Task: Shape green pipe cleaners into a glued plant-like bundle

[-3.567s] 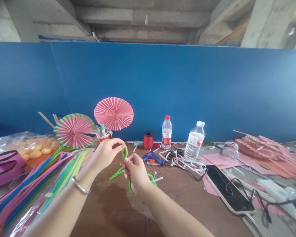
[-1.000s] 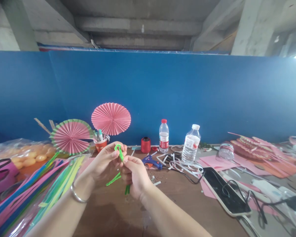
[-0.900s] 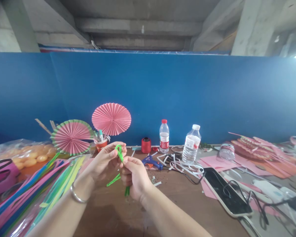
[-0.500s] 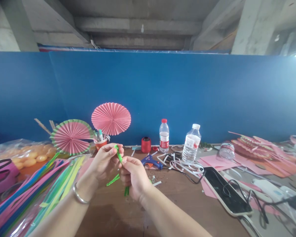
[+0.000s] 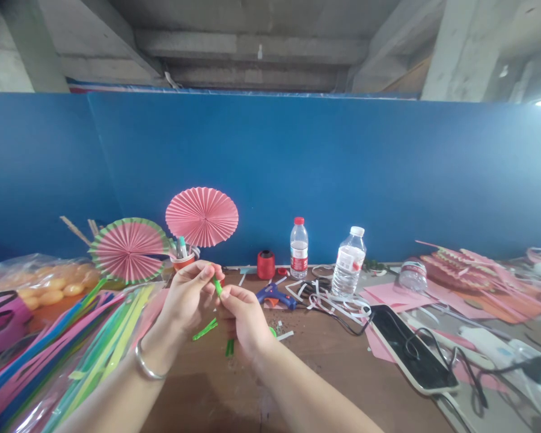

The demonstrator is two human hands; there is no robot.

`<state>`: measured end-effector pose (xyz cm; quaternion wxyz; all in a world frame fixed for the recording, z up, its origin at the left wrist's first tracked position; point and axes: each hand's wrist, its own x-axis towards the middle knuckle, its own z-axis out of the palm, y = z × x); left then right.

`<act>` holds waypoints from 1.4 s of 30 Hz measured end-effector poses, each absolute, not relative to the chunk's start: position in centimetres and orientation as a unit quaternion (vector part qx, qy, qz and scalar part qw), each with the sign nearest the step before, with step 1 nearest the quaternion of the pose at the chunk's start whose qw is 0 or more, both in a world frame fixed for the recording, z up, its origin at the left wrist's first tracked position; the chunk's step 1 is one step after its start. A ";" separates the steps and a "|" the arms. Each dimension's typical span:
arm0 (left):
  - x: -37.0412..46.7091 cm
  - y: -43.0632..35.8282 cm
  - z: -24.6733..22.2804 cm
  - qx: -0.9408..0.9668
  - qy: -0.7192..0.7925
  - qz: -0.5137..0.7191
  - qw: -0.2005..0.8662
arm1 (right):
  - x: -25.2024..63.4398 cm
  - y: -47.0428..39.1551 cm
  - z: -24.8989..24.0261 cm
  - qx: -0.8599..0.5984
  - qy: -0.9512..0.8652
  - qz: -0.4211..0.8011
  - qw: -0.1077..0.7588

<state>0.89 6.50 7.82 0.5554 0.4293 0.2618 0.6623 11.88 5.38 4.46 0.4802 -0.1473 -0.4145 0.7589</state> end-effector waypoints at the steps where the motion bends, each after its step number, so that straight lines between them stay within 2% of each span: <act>1: 0.9 6.5 7.8 0.428 0.266 0.665 0.551 | 11.8 5.4 4.5 -0.154 -0.421 0.748 0.489; 7: -0.1 6.7 8.7 0.507 0.349 0.634 0.468 | 11.6 5.9 4.4 -0.241 -0.500 0.623 0.551; 10: -0.6 6.6 9.5 0.579 0.382 0.599 0.400 | 12.0 5.9 4.5 -0.296 -0.572 0.535 0.547; 13: -0.5 6.3 9.9 0.631 0.409 0.561 0.347 | 12.6 5.7 4.8 -0.347 -0.662 0.397 0.533; 16: 0.0 6.1 9.9 0.640 0.421 0.550 0.331 | 13.1 5.5 4.9 -0.385 -0.719 0.269 0.513; 18: 0.3 6.0 9.6 0.631 0.418 0.560 0.337 | 13.2 5.4 4.9 -0.394 -0.734 0.228 0.504; 25: 0.1 6.1 9.5 0.615 0.416 0.587 0.323 | 13.3 5.5 5.1 -0.404 -0.749 0.209 0.481; 33: -1.9 6.8 10.0 0.475 0.374 0.722 0.337 | 12.9 6.0 3.8 -0.424 -0.791 0.145 0.417; 38: -1.7 6.7 10.0 0.484 0.363 0.721 0.337 | 13.1 6.0 3.9 -0.405 -0.783 0.206 0.425; 42: -1.4 6.3 10.4 0.559 0.416 0.665 0.269 | 13.4 5.8 4.9 -0.385 -0.772 0.261 0.432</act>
